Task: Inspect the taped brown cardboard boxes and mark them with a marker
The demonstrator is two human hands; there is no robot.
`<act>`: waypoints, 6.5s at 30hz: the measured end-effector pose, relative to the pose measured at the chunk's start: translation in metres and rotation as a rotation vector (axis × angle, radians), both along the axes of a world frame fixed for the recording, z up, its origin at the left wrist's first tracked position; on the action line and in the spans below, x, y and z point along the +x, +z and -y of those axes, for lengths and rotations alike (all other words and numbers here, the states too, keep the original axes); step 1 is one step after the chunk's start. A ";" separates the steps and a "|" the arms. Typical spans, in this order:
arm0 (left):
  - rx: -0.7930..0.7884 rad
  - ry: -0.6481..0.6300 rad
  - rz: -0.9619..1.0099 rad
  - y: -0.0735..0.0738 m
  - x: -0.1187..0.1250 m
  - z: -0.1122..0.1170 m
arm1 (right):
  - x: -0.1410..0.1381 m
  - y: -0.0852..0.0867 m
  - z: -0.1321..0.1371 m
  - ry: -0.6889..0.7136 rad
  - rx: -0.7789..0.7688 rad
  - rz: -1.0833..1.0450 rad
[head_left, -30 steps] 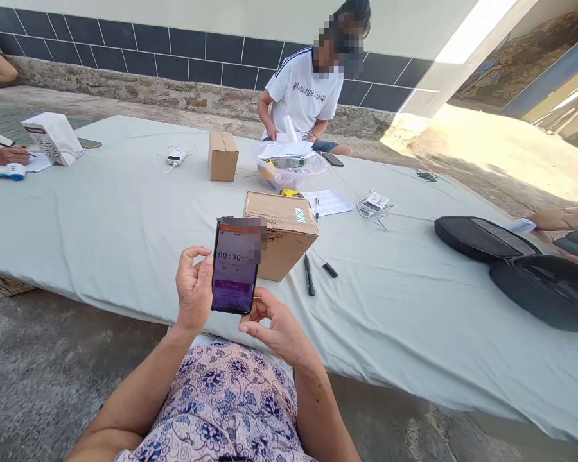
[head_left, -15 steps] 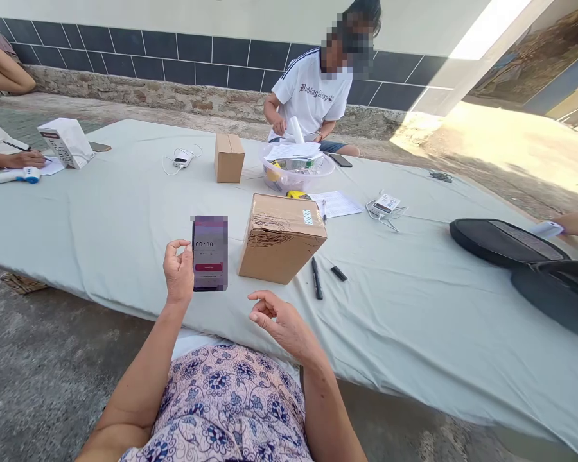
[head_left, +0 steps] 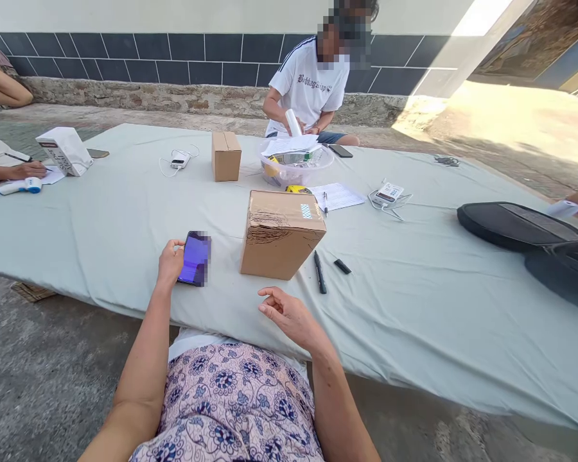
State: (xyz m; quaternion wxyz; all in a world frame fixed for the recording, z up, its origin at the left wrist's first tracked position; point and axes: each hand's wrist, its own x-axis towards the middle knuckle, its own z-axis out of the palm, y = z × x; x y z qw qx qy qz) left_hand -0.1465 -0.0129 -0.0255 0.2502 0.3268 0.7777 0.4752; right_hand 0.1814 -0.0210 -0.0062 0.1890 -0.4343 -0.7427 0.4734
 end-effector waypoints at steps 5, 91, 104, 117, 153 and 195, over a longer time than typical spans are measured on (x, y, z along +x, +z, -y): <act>-0.035 0.020 -0.175 0.022 0.001 -0.004 | 0.010 -0.007 -0.007 -0.069 -0.007 -0.009; 0.325 -0.163 -0.182 0.024 0.115 0.001 | 0.023 -0.001 -0.036 -0.687 0.711 -0.102; 0.210 -0.219 -0.392 0.032 0.114 0.008 | 0.024 0.002 -0.022 -0.710 0.634 -0.190; 0.244 -0.228 -0.315 0.032 0.112 0.008 | 0.018 0.003 -0.015 -0.733 0.647 -0.261; 0.050 -0.363 0.069 0.032 0.131 0.014 | -0.010 -0.007 -0.016 -0.801 0.866 -0.066; 0.362 -0.337 0.165 0.035 0.130 0.017 | 0.016 0.011 -0.004 -0.881 0.488 -0.287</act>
